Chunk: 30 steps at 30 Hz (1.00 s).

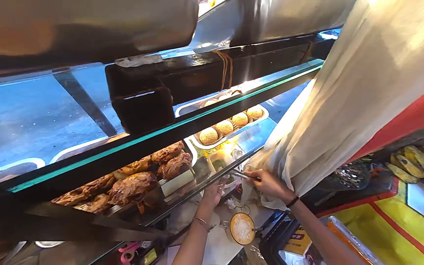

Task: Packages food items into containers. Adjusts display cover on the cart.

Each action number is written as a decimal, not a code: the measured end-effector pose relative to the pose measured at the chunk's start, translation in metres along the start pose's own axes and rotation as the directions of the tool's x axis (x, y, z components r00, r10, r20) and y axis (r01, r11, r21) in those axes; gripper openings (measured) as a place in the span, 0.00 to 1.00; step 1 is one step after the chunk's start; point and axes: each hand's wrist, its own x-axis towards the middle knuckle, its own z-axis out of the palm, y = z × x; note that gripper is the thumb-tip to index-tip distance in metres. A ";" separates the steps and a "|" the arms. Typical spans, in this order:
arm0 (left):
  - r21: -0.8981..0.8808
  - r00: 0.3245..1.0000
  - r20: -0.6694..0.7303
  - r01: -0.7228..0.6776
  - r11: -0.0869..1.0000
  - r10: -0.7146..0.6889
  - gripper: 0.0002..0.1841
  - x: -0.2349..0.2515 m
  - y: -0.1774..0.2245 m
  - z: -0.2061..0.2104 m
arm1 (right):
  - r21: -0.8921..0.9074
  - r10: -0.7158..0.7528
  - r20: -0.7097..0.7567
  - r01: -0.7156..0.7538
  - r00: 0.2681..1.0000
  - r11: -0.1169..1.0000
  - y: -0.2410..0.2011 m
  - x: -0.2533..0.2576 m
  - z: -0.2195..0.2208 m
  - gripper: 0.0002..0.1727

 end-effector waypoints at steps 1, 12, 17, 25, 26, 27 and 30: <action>0.001 1.000 0.009 0.003 1.000 -0.003 0.16 0.002 0.000 0.001 | -0.040 -0.026 0.001 0.026 1.000 0.999 -0.004 -0.003 -0.001 0.22; -0.097 1.000 -0.024 0.012 0.995 -0.015 0.17 0.010 0.002 0.009 | -0.341 -0.174 0.077 0.190 0.982 0.921 -0.040 -0.011 -0.023 0.19; 0.017 1.000 -0.010 0.012 1.000 -0.012 0.17 0.015 -0.001 0.003 | -0.453 -0.081 0.141 0.138 0.987 0.881 -0.054 -0.011 -0.025 0.20; -0.218 0.997 -0.076 0.018 0.976 -0.035 0.15 0.013 0.003 0.001 | -0.336 -0.125 -0.006 0.116 0.992 0.935 -0.044 -0.009 -0.027 0.24; -0.250 0.995 -0.088 0.013 0.968 -0.036 0.15 0.012 0.004 0.001 | -0.312 -0.110 -0.040 0.092 0.993 0.946 -0.043 -0.008 -0.026 0.23; -0.275 0.993 -0.111 0.002 0.961 -0.034 0.15 0.012 0.004 0.000 | -0.298 -0.073 -0.071 0.049 0.995 0.953 -0.046 -0.008 -0.024 0.22; -0.347 0.989 -0.147 -0.025 0.938 -0.028 0.14 0.013 0.007 -0.013 | -0.325 0.084 -0.064 -0.100 0.994 0.940 -0.055 0.006 -0.015 0.21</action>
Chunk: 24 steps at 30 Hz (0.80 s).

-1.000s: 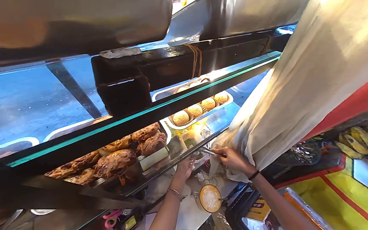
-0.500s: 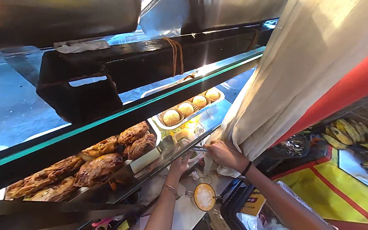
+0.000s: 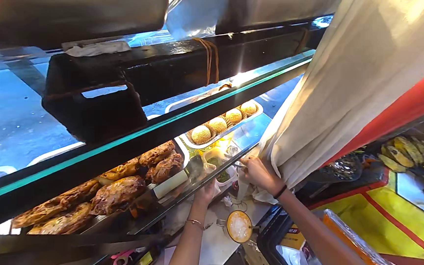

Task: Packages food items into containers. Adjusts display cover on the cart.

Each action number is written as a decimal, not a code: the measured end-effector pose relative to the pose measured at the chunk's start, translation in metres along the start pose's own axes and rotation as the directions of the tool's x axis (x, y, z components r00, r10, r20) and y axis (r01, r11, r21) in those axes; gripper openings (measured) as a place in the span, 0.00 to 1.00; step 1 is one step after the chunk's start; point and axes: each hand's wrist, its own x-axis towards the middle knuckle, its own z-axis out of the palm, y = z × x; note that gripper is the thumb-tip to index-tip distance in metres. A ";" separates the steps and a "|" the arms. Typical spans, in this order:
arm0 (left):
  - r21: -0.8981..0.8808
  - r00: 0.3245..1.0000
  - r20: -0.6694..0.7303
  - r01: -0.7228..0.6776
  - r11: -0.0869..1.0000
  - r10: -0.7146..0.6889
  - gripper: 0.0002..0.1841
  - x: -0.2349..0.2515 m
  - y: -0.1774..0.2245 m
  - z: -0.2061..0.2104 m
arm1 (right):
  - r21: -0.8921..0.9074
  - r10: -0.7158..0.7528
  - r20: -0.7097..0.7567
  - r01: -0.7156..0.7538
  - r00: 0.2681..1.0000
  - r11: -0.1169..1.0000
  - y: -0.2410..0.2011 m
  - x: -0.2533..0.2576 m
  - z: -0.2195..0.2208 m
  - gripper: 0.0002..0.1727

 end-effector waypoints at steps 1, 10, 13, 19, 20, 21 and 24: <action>-0.013 1.000 -0.008 0.003 1.000 -0.003 0.14 0.001 0.002 -0.003 | -0.039 0.030 0.049 -0.028 0.998 0.999 -0.007 0.006 0.003 0.19; 0.202 0.994 0.047 0.088 0.975 -0.099 0.08 -0.006 0.018 -0.019 | -0.121 0.103 0.300 -0.070 0.948 0.990 -0.059 0.078 0.043 0.30; 0.199 0.995 0.021 0.089 0.976 -0.095 0.09 -0.011 0.033 -0.020 | -0.099 0.109 0.292 -0.084 0.950 0.992 -0.044 0.076 0.034 0.25; 0.336 0.996 0.059 0.045 0.941 -0.069 0.13 0.004 0.031 -0.028 | 0.056 0.125 0.253 -0.144 0.959 0.988 0.008 0.053 0.019 0.19; 0.391 0.996 0.059 0.040 0.920 -0.069 0.14 0.004 0.027 -0.026 | 0.114 0.116 0.226 -0.145 0.967 0.983 0.017 0.047 0.019 0.19; 0.436 0.996 0.055 0.037 0.899 -0.068 0.14 0.003 0.024 -0.023 | 0.140 0.107 0.203 -0.137 0.973 0.981 0.023 0.041 0.020 0.19; 0.497 0.992 0.097 0.025 0.868 -0.084 0.14 -0.005 0.011 -0.015 | 0.123 0.113 0.187 -0.137 0.976 0.983 0.032 0.026 0.019 0.20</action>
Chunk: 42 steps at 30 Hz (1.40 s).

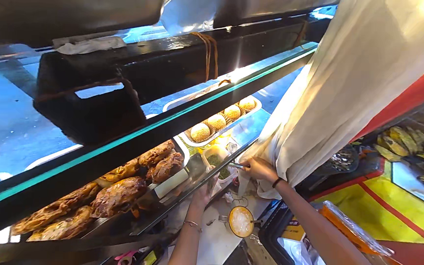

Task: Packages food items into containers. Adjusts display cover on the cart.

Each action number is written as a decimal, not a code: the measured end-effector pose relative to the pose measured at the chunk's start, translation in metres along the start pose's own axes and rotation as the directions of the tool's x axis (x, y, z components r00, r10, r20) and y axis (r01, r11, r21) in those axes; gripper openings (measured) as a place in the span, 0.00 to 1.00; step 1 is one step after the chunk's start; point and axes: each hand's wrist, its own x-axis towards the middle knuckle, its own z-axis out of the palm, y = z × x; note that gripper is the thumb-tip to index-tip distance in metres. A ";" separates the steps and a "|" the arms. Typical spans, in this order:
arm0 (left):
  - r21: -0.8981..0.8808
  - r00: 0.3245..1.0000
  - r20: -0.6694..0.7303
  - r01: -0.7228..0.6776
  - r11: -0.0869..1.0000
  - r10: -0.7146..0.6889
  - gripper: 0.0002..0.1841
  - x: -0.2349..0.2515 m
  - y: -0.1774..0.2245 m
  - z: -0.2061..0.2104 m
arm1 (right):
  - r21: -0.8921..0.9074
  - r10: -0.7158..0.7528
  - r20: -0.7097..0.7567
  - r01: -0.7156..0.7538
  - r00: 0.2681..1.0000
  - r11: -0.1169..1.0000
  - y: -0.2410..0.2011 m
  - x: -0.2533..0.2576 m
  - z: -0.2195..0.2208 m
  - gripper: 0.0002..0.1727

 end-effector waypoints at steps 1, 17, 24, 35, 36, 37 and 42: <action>0.014 1.000 0.017 -0.010 1.000 0.009 0.13 -0.001 -0.003 0.004 | 0.003 0.004 -0.007 -0.004 1.000 1.000 0.001 -0.005 -0.001 0.20; 0.100 0.940 0.298 -0.204 0.974 0.166 0.10 0.006 -0.009 0.004 | -0.226 -0.349 0.019 0.344 0.937 0.911 -0.021 -0.041 -0.002 0.15; 0.022 0.982 -0.006 -0.188 0.982 0.188 0.14 0.015 -0.009 0.014 | -0.379 -0.276 -0.063 0.233 0.959 0.896 -0.045 -0.054 -0.003 0.23; -0.080 0.993 -0.064 -0.108 0.991 0.103 0.12 0.013 -0.011 -0.003 | -0.238 0.005 -0.062 -0.020 0.998 0.971 -0.058 0.000 0.009 0.23; -0.110 0.995 -0.053 -0.086 0.990 0.081 0.12 0.009 -0.011 -0.003 | -0.254 0.048 -0.037 -0.056 0.998 0.966 -0.069 0.008 0.013 0.25; -0.148 0.998 -0.030 -0.068 0.987 0.064 0.12 0.005 -0.011 -0.005 | -0.254 0.078 -0.012 -0.078 0.997 0.964 -0.080 0.015 0.017 0.25; -0.246 0.996 0.070 -0.041 0.968 0.060 0.15 -0.014 -0.009 -0.014 | -0.181 -0.015 0.027 0.020 1.000 0.983 -0.102 0.033 0.037 0.29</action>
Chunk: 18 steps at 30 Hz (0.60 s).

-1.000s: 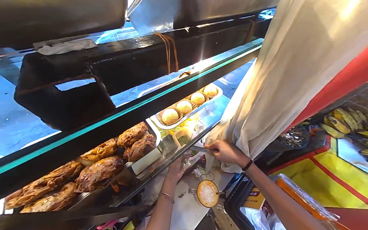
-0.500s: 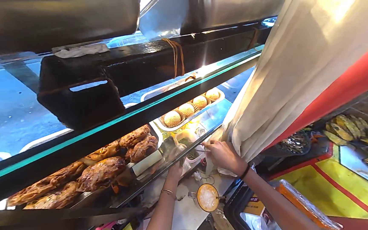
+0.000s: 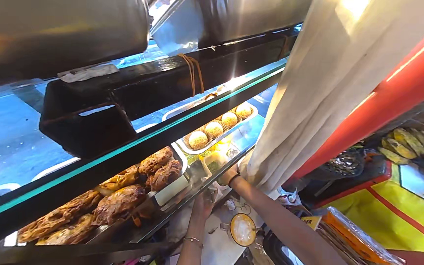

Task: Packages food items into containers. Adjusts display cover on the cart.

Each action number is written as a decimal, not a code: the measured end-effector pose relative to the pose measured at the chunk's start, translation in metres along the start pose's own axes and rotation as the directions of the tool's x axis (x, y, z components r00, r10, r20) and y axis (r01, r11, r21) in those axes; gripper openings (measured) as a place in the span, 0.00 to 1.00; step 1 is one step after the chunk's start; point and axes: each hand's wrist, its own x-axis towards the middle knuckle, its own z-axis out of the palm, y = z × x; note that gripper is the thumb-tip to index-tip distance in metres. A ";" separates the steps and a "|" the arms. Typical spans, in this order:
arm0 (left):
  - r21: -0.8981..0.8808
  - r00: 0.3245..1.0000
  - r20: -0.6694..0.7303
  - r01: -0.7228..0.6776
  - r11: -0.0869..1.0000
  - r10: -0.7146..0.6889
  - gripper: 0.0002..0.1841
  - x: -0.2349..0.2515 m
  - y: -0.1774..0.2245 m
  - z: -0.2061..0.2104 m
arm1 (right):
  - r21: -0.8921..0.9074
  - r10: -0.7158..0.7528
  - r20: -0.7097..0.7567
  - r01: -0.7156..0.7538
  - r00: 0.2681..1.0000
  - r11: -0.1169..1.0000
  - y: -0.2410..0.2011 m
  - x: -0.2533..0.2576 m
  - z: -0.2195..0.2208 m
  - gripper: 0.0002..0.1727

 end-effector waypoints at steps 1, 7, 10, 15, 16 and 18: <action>0.010 1.000 -0.004 -0.001 1.000 0.001 0.15 -0.001 0.001 -0.001 | -0.022 -0.008 0.011 0.008 1.000 1.000 -0.001 0.004 0.004 0.29; 0.073 1.000 -0.017 -0.019 0.997 0.020 0.08 0.002 -0.001 -0.002 | -0.065 0.039 0.001 -0.039 0.999 0.997 0.011 0.013 0.009 0.29; 0.116 0.999 -0.035 -0.037 0.993 0.041 0.09 0.004 0.001 -0.005 | -0.030 0.042 -0.003 -0.042 0.999 0.999 0.026 -0.007 -0.011 0.25; 0.218 0.992 -0.087 -0.073 0.973 0.094 0.11 0.014 0.003 -0.005 | 0.102 -0.036 -0.080 0.044 0.996 0.994 0.072 -0.024 -0.013 0.17; 0.232 0.989 -0.108 -0.073 0.970 0.101 0.12 0.015 0.003 -0.002 | 0.164 -0.049 -0.097 0.064 0.994 0.984 0.081 -0.028 -0.012 0.16; 0.225 0.989 -0.114 -0.071 0.972 0.098 0.13 0.018 0.000 0.000 | 0.311 -0.035 -0.095 0.063 0.995 0.948 0.095 -0.037 -0.012 0.18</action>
